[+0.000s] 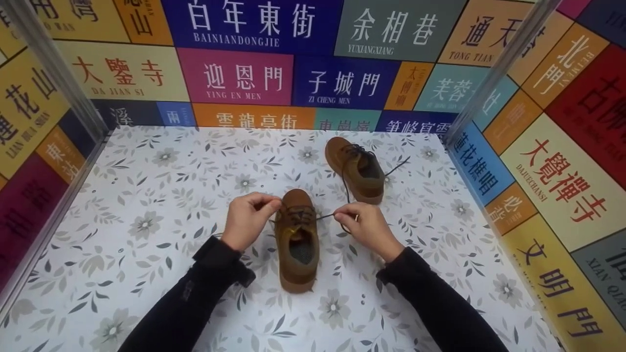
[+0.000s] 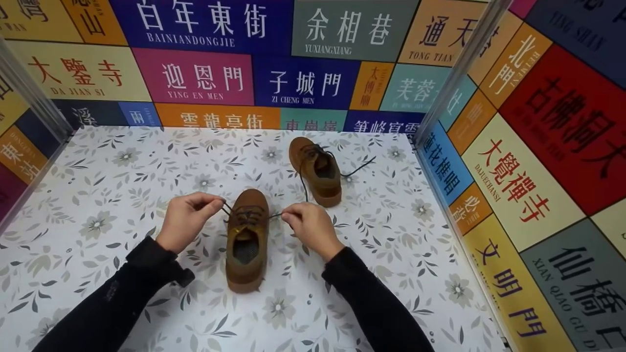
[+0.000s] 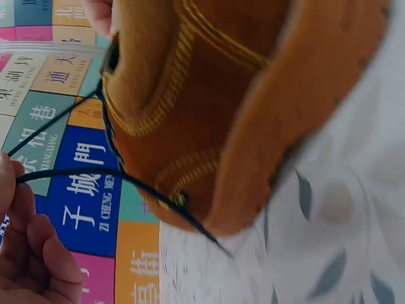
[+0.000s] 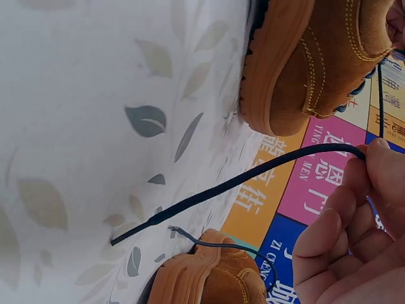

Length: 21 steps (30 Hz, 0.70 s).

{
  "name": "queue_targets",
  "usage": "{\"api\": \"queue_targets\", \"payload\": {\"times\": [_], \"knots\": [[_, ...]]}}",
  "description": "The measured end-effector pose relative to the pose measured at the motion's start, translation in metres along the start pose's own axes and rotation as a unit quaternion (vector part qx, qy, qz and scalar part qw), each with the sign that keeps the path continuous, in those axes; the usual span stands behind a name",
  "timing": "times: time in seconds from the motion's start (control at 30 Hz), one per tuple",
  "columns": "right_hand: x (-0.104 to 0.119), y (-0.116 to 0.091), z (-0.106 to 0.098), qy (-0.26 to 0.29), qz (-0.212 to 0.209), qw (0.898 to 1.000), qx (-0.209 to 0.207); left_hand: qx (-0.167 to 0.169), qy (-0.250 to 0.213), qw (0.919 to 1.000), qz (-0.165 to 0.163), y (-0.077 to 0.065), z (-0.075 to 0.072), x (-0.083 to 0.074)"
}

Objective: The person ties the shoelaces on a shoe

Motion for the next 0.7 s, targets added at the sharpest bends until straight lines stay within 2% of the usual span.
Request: {"api": "queue_targets", "payload": {"times": [0.13,0.23,0.3,0.37,0.43,0.5,0.6,0.7], "knots": [[0.000,0.001,0.000,0.011,0.002,1.000,-0.004,0.037,-0.074,0.9955,-0.047,0.001,0.019,-0.003],[0.000,0.001,0.001,0.018,0.006,1.000,-0.003,0.079,-0.147,0.9828,-0.079,0.000,0.036,-0.004],[0.001,0.003,0.001,0.021,0.010,1.000,0.000,0.098,-0.173,0.9755,-0.094,-0.003,0.043,-0.009],[0.002,0.005,0.001,0.015,0.018,1.000,0.000,0.113,-0.174,0.9732,-0.099,-0.005,0.050,-0.009],[0.008,0.011,0.001,-0.001,0.018,1.000,-0.008,0.120,-0.145,0.9776,-0.093,-0.007,0.053,-0.009],[0.018,0.018,0.001,-0.014,0.004,1.000,-0.020,0.126,-0.112,0.9831,-0.072,-0.008,0.056,-0.007],[0.042,0.032,0.004,-0.002,-0.054,0.998,-0.020,0.128,-0.087,0.9867,-0.048,-0.011,0.058,-0.010],[0.061,0.040,0.012,0.063,-0.107,0.992,0.013,0.118,-0.092,0.9880,-0.038,-0.014,0.058,-0.013]]}}
Point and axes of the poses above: each hand's wrist, its own y-axis towards the middle knuckle, its own z-axis out of the palm, x = y × z, the point moved 7 cm from there along y, towards the middle knuckle, and after that the axes turned 6 degrees about -z, right-handed, at the moved point
